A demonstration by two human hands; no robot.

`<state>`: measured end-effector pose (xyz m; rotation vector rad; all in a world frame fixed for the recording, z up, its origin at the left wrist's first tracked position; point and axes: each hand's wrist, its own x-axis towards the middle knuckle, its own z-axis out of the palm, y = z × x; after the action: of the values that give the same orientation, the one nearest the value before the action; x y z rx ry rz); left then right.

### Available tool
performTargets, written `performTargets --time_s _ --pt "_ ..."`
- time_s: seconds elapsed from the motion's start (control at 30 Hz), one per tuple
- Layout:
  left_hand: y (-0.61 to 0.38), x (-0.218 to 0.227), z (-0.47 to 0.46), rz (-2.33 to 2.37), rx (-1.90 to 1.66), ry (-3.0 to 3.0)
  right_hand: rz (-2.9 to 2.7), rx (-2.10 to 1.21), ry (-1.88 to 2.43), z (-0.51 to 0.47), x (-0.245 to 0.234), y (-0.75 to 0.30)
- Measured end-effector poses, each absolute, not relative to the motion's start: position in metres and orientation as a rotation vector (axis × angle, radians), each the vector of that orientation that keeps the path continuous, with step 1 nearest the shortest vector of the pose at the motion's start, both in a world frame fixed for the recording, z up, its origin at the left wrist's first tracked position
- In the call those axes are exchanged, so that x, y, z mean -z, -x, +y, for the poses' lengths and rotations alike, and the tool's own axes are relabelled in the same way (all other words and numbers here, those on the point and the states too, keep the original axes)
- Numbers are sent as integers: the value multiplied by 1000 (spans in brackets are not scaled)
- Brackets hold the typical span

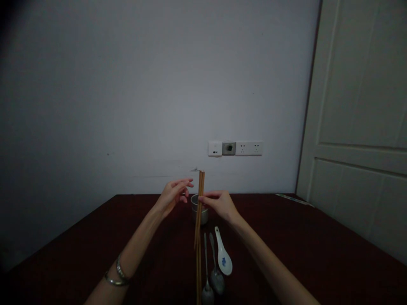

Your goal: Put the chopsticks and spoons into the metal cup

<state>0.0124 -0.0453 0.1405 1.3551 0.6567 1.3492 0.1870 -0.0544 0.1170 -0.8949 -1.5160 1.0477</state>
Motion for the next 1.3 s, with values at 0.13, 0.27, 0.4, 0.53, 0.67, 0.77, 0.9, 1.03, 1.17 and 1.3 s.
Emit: performTargets --time_s 0.13,0.27,0.4,0.53,0.67,0.77,0.9,1.03,1.17,1.3 --pt "12 -115 -9 825 -1472 -1162 -1367 -958 825 -20 -154 -199" --pt "31 -72 24 1042 -1489 -914 -1307 -852 790 22 -187 -202" --pt "42 -36 40 1156 -1443 -801 -1278 -834 846 62 -189 -196" --pt "47 -16 46 1182 -1431 -760 -1270 -879 969 90 -166 -190" --pt "51 -3 49 1170 -1443 -711 -1278 -933 1040 99 -140 -186" --pt "52 4 51 1170 -1418 -686 -1282 -960 1058 98 -125 -184" --pt "53 9 53 1151 -1448 -672 -1278 -1003 1081 97 -109 -183" --pt "54 12 53 1112 -1466 -723 -1277 -1033 1107 96 -99 -180" --pt "54 16 54 1114 -1445 -830 -1275 -1049 1143 92 -93 -178" --pt "53 21 56 1120 -1436 -913 -1283 -1039 1173 90 -88 -176"
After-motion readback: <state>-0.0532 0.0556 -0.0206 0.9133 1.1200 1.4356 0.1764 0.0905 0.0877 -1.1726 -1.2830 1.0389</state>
